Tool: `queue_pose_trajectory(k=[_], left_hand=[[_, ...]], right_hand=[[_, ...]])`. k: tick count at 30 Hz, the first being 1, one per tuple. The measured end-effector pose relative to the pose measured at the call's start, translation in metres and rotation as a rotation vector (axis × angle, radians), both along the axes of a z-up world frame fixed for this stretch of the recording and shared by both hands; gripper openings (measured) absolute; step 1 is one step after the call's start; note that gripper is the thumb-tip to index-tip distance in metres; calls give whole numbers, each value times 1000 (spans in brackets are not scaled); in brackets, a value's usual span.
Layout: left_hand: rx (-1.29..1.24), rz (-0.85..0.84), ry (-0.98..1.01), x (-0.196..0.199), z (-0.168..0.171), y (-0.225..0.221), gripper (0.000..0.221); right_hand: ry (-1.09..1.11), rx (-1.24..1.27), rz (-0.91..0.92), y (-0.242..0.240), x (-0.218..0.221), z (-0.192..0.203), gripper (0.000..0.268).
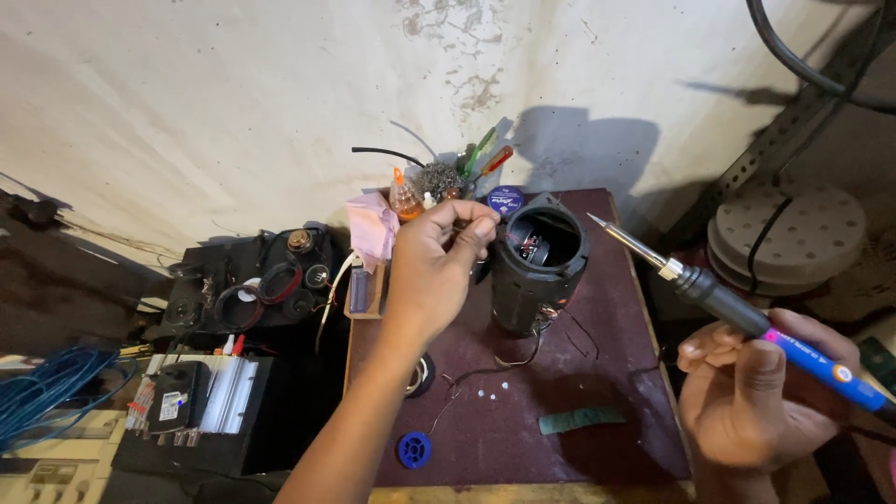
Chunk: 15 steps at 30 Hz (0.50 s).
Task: Soldering wires onto a component inside a portable speaker housing on a repair bench.
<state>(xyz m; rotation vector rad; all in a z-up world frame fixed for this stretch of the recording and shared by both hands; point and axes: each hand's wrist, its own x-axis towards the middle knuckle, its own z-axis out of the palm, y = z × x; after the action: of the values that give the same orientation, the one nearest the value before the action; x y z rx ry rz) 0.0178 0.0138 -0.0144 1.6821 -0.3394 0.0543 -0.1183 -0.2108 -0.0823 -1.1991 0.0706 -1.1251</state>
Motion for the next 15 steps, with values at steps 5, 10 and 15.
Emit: queue_pose_trajectory(k=[5,10,15], left_hand=[[30,0,8,-3,14,4,18],[-15,-67,13,-3,22,1,18],[49,-34,-250,-27,37,1,35]], right_hand=[[-37,-51,-25,0,2,0,35],[-42,-49,-2,-6,2,-5,36],[51,94,96,-8,-5,-8,31]])
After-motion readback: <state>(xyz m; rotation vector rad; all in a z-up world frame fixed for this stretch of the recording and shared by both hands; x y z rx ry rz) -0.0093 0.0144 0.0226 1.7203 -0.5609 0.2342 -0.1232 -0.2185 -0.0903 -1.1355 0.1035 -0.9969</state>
